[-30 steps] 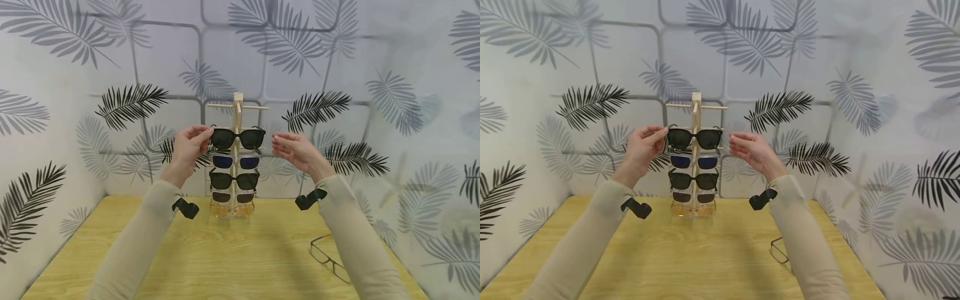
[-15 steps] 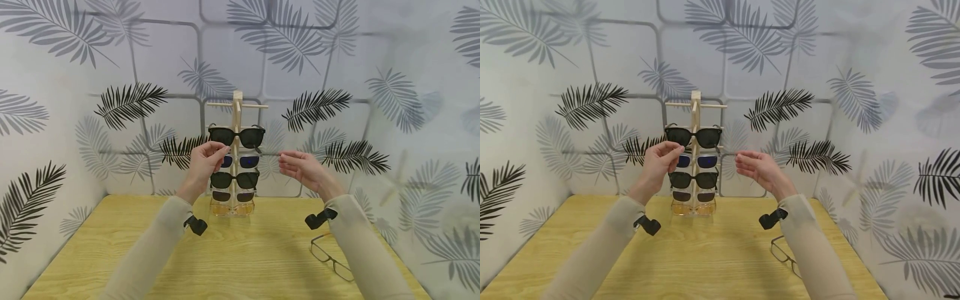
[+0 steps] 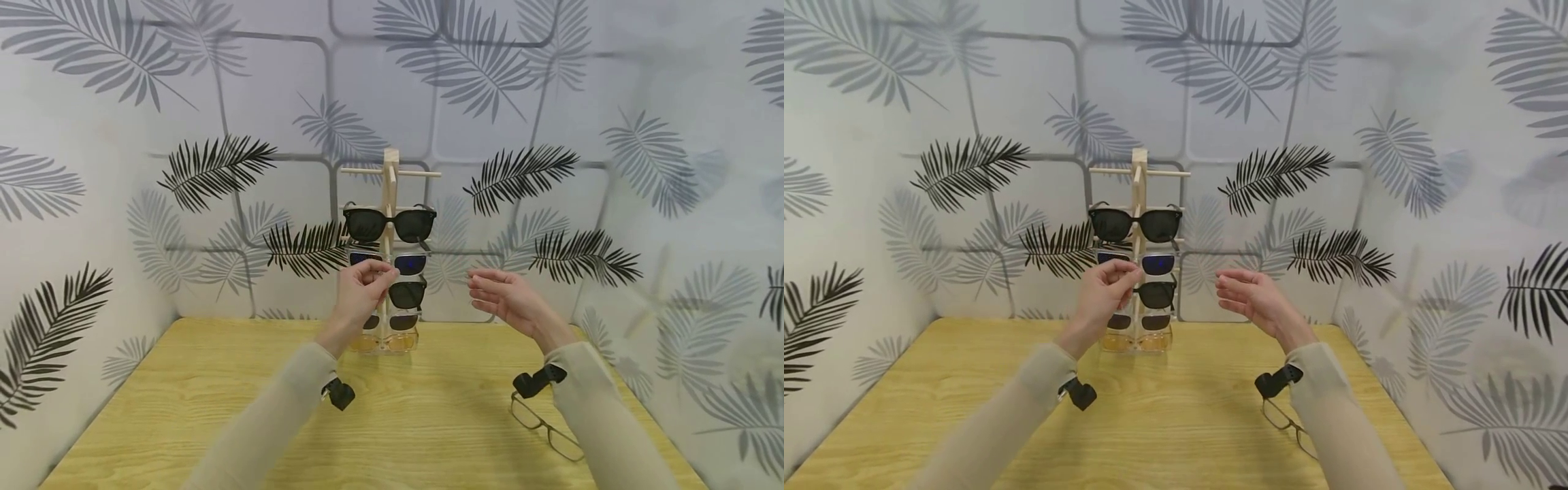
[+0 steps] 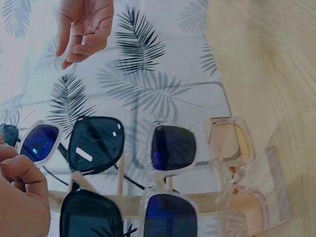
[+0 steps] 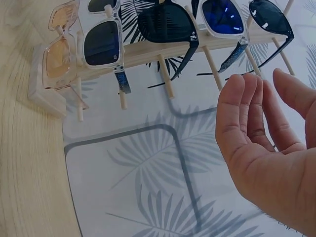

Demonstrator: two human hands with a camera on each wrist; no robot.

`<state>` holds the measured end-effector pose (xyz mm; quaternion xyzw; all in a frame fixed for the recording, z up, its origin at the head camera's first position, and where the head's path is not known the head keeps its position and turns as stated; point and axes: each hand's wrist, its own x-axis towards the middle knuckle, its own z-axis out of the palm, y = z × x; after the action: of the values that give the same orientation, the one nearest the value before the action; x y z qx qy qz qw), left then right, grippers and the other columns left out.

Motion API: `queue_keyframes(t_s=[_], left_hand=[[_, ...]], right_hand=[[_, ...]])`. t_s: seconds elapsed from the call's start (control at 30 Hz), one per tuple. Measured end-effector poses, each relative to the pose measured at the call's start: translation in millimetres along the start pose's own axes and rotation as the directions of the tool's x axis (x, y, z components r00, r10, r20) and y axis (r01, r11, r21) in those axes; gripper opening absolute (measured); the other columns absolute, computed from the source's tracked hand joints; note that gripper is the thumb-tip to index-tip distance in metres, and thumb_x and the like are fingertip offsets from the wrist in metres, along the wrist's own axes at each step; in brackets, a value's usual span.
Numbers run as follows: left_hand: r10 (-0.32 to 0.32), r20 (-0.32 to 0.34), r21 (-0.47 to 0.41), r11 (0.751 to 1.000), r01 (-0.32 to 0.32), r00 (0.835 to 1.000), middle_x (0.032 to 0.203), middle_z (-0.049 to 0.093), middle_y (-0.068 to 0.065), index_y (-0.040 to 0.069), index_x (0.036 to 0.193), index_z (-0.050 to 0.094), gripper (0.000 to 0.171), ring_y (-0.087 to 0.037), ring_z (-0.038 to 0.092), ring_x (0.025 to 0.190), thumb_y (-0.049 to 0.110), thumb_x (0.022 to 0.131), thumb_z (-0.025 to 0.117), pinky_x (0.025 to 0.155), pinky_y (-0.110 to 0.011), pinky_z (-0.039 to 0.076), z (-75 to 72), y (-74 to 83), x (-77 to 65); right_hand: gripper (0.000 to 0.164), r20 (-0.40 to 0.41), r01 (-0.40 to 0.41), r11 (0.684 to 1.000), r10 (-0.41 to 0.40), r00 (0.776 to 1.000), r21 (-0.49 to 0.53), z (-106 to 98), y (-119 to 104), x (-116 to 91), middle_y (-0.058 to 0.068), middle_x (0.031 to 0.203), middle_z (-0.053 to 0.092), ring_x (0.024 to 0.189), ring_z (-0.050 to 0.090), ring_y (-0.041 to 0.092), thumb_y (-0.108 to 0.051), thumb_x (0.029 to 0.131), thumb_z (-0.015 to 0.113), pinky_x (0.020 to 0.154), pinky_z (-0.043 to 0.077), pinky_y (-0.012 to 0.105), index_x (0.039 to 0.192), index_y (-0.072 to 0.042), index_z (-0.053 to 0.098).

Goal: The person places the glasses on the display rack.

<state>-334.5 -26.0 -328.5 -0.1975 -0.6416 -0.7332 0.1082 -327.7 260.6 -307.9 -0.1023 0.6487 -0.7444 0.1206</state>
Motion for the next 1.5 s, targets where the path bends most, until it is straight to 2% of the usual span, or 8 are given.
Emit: queue_keyframes(t_s=[0.23, 0.4, 0.6, 0.7, 1.0, 1.3, 1.5], left_hand=[[-0.029, 0.036, 0.033, 0.999, 0.028, 0.999, 0.053, 0.050, 0.005, 0.002, 0.094, 0.069, 0.010, -0.011, 0.039, 0.046, 0.012, 0.092, 0.069, 0.043, -0.023, 0.031, 12.5, -12.9, -10.7], [-0.065, 0.063, 0.046, 0.997, 0.062, 0.996, 0.056, 0.052, 0.005, 0.002, 0.094, 0.068, 0.011, -0.010, 0.043, 0.049, 0.013, 0.092, 0.070, 0.046, -0.022, 0.036, 22.4, -22.8, -18.8], [-0.089, 0.075, 0.025, 0.996, 0.087, 0.993, 0.059, 0.054, 0.001, 0.001, 0.093, 0.068, 0.010, -0.011, 0.043, 0.051, 0.011, 0.091, 0.069, 0.045, -0.021, 0.034, 33.7, -36.2, -24.4], [-0.109, 0.077, 0.018, 0.994, 0.108, 0.991, 0.058, 0.054, 0.003, 0.001, 0.094, 0.069, 0.010, -0.010, 0.043, 0.049, 0.011, 0.091, 0.069, 0.043, -0.020, 0.034, 40.2, -43.1, -27.3], [-0.170, 0.109, 0.007, 0.985, 0.170, 0.979, 0.057, 0.054, 0.004, -0.002, 0.095, 0.068, 0.016, -0.006, 0.043, 0.047, 0.014, 0.093, 0.067, 0.042, -0.016, 0.034, 57.8, -65.9, -41.6], [-0.258, 0.148, 0.066, 0.966, 0.251, 0.955, 0.058, 0.055, 0.002, -0.005, 0.096, 0.069, 0.016, -0.007, 0.048, 0.049, 0.011, 0.091, 0.069, 0.045, -0.017, 0.039, 66.1, -84.7, -45.0], [-0.309, 0.182, 0.053, 0.951, 0.304, 0.934, 0.059, 0.057, 0.001, -0.006, 0.096, 0.068, 0.016, -0.007, 0.047, 0.048, 0.010, 0.092, 0.067, 0.044, -0.016, 0.037, 76.6, -95.9, -45.4]], right_hand=[[0.018, 0.002, 0.001, 1.000, -0.001, 1.000, -0.003, -9, 11, -8, -0.001, 0.100, 0.068, 0.090, 0.067, 0.011, -0.016, 0.100, 0.058, 0.084, 0.058, 0.027, 0.117, -0.012, 0.061], [0.016, -0.001, -0.033, 0.999, 0.033, 0.999, -0.019, -17, 22, -14, -0.001, 0.098, 0.068, 0.089, 0.067, 0.010, -0.014, 0.101, 0.056, 0.084, 0.058, 0.026, 0.115, -0.012, 0.062], [0.035, 0.005, -0.062, 0.997, 0.062, 0.998, -0.054, -24, 33, -22, -0.001, 0.104, 0.065, 0.094, 0.065, 0.010, -0.016, 0.102, 0.055, 0.087, 0.057, 0.026, 0.133, -0.002, 0.050], [0.042, -0.013, -0.070, 0.995, 0.069, 0.998, -0.065, -26, 37, -25, -0.001, 0.105, 0.064, 0.094, 0.065, 0.010, -0.018, 0.101, 0.057, 0.088, 0.056, 0.026, 0.136, 0.001, 0.046], [0.014, -0.041, -0.077, 0.994, 0.074, 0.996, -0.079, -42, 61, -42, -0.003, 0.100, 0.067, 0.088, 0.065, 0.008, -0.018, 0.100, 0.058, 0.083, 0.057, 0.025, 0.111, -0.016, 0.066], [0.014, -0.088, -0.089, 0.993, 0.082, 0.993, -0.072, -71, 87, -72, -0.006, 0.107, 0.063, 0.090, 0.063, 0.005, -0.020, 0.102, 0.054, 0.081, 0.056, 0.022, 0.112, -0.023, 0.064], [0.017, -0.079, -0.127, 0.990, 0.123, 0.989, -0.059, -93, 97, -93, -0.009, 0.107, 0.064, 0.089, 0.063, 0.005, -0.017, 0.103, 0.053, 0.081, 0.056, 0.022, 0.112, -0.025, 0.064]])
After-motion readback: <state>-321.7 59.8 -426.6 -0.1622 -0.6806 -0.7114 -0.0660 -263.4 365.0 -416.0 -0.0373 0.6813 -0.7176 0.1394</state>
